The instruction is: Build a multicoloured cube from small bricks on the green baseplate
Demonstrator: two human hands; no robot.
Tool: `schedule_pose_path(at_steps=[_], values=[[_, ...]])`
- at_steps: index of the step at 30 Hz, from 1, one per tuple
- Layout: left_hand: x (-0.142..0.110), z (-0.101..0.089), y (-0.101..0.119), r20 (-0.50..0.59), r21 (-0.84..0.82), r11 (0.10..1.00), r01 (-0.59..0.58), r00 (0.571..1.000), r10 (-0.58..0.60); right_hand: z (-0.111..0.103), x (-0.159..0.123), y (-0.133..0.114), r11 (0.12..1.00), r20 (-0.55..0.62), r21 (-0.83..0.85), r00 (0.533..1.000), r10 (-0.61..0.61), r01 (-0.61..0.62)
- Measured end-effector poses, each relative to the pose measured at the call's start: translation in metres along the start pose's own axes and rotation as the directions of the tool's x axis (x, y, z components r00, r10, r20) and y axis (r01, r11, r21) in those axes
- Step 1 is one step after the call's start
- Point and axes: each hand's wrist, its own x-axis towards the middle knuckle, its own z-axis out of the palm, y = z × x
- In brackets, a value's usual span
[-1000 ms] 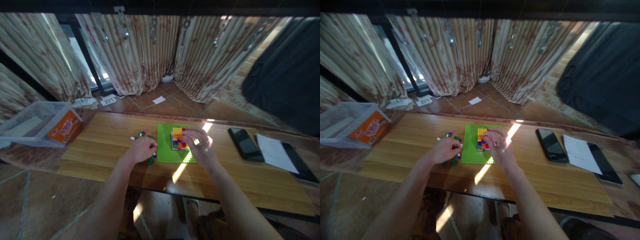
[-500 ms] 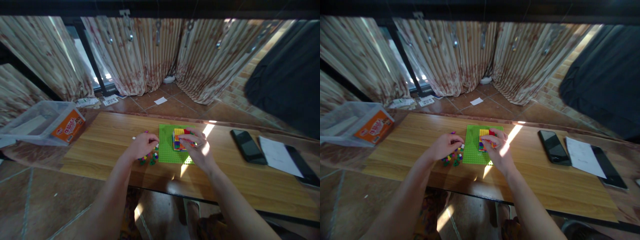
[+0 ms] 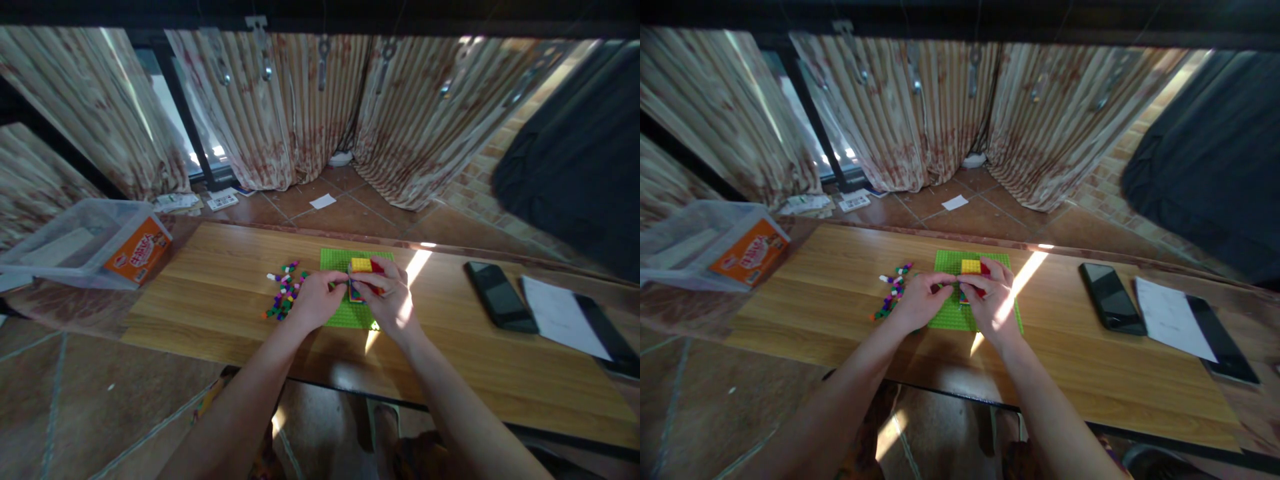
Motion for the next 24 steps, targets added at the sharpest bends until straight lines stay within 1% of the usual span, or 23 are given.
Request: schedule_pose_path(at_steps=[7,13,18,21,24], values=[[-0.0022,0.0088,0.0014,-0.002,0.041,0.999,-0.007,1.0,0.007,0.0017,0.0005,-0.0014,0.999,-0.044,0.009,0.998,0.044,-0.044],[-0.0042,0.0107,0.0006,-0.003,0.117,0.993,-0.011,1.0,0.011,-0.0009,0.0013,-0.0036,0.997,-0.068,0.039,0.995,0.073,-0.07],[-0.0044,0.0102,0.0036,-0.001,0.164,0.986,-0.009,1.0,0.01,-0.005,0.0013,-0.004,0.99,-0.089,0.081,0.989,0.122,-0.115],[-0.0056,0.0099,0.0062,0.006,0.239,0.97,-0.035,0.999,0.034,-0.0053,0.001,-0.0047,0.991,-0.1,0.076,0.988,0.117,-0.11],[-0.0081,0.0108,0.0085,0.032,0.359,0.93,-0.078,0.997,0.072,-0.002,0.0005,-0.0052,0.994,-0.124,0.019,0.987,0.106,-0.105]])
